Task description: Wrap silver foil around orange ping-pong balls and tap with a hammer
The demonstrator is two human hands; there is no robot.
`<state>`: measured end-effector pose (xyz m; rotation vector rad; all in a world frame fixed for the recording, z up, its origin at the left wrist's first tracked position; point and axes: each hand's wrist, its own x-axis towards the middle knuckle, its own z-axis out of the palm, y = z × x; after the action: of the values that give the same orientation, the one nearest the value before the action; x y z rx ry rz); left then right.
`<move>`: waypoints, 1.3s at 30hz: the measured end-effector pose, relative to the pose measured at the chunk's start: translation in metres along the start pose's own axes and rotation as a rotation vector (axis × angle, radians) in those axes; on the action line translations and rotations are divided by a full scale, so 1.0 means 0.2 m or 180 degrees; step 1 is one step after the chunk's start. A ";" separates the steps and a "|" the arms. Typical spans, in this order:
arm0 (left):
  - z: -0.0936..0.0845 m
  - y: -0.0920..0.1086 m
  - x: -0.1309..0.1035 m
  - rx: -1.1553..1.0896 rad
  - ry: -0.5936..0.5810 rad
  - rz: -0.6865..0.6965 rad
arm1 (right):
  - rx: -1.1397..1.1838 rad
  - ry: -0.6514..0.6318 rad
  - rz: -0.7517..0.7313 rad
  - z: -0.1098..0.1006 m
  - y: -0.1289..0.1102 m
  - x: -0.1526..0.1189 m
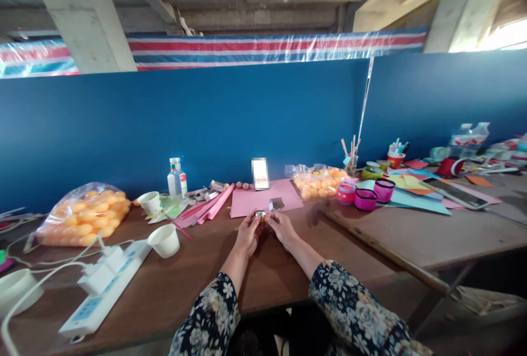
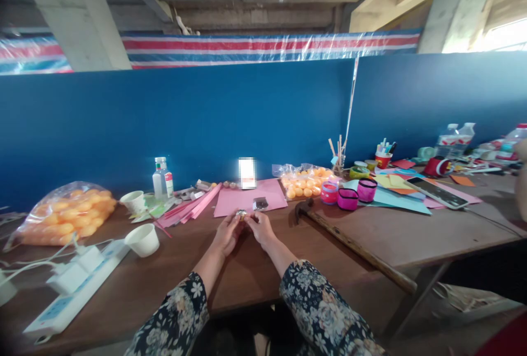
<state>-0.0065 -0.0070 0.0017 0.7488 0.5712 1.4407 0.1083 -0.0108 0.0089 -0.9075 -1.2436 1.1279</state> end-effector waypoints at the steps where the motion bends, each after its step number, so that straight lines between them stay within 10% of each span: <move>1: 0.00 0.00 0.00 0.0002 0.0000 0.0000 | 0.0005 -0.0001 0.0001 0.00 0.00 0.00; 39: -0.02 -0.01 0.01 -0.0005 -0.0006 0.0000 | -0.0176 -0.0053 0.0079 0.00 0.02 0.01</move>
<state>-0.0080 -0.0043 -0.0010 0.7489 0.5686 1.4403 0.1070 -0.0086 0.0060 -0.9590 -1.2857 1.1277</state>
